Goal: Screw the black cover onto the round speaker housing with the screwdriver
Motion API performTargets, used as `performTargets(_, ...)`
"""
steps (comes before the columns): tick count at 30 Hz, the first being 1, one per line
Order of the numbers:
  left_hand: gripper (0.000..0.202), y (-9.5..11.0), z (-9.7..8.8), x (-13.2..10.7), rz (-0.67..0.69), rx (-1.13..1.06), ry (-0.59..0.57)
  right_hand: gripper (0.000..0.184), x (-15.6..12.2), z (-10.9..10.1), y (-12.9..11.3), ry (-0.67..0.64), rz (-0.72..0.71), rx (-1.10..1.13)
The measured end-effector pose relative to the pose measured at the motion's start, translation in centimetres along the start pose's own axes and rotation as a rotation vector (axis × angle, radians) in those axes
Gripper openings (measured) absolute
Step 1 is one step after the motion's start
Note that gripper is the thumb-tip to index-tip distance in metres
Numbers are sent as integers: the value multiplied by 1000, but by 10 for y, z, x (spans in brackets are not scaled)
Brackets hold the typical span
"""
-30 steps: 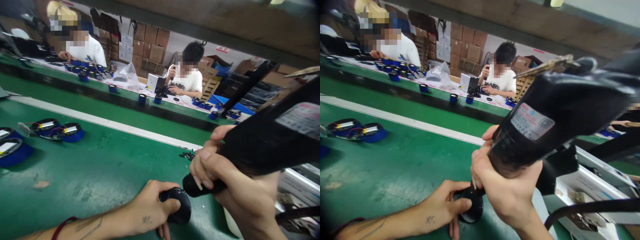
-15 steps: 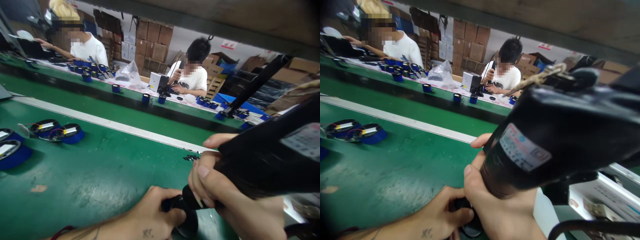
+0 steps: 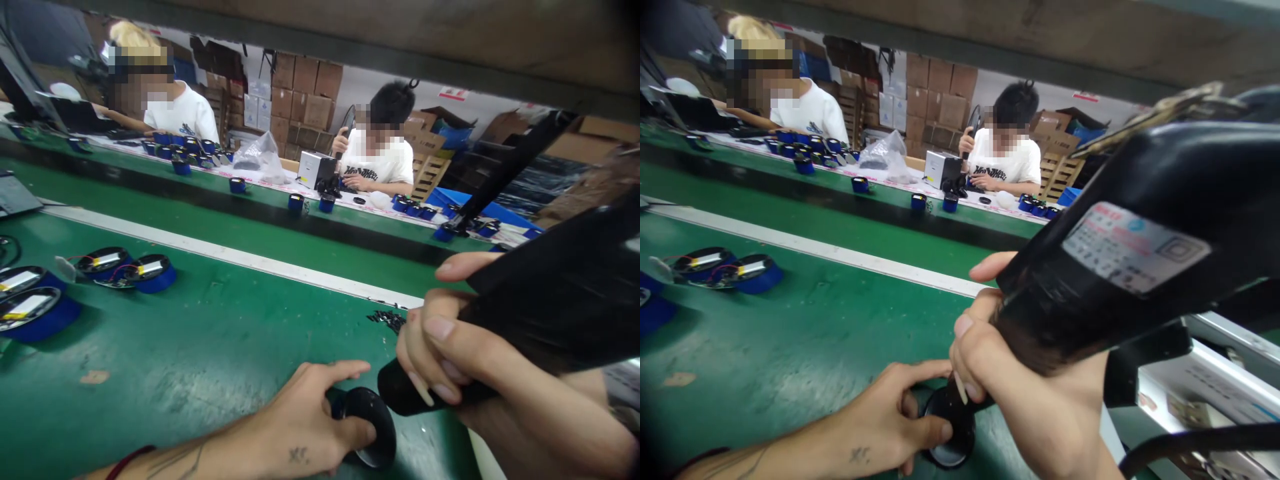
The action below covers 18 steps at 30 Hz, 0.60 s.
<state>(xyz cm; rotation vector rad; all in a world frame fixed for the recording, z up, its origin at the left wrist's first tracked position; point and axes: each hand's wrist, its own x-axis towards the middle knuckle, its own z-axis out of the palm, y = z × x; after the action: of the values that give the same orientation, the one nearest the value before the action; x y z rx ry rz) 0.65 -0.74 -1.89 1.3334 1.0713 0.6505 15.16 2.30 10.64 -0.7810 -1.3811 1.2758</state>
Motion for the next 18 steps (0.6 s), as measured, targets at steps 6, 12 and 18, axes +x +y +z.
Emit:
performTargets(6,31,23,-8,-3,430,234,187,26,0,7,-10,56,-104,89)
performTargets(12,27,28,-6,-9,597,209,103,22,1,12,-14,44,-161,124)
performTargets(18,23,30,-8,-11,517,134,126,23,5,14,-16,26,-127,192)
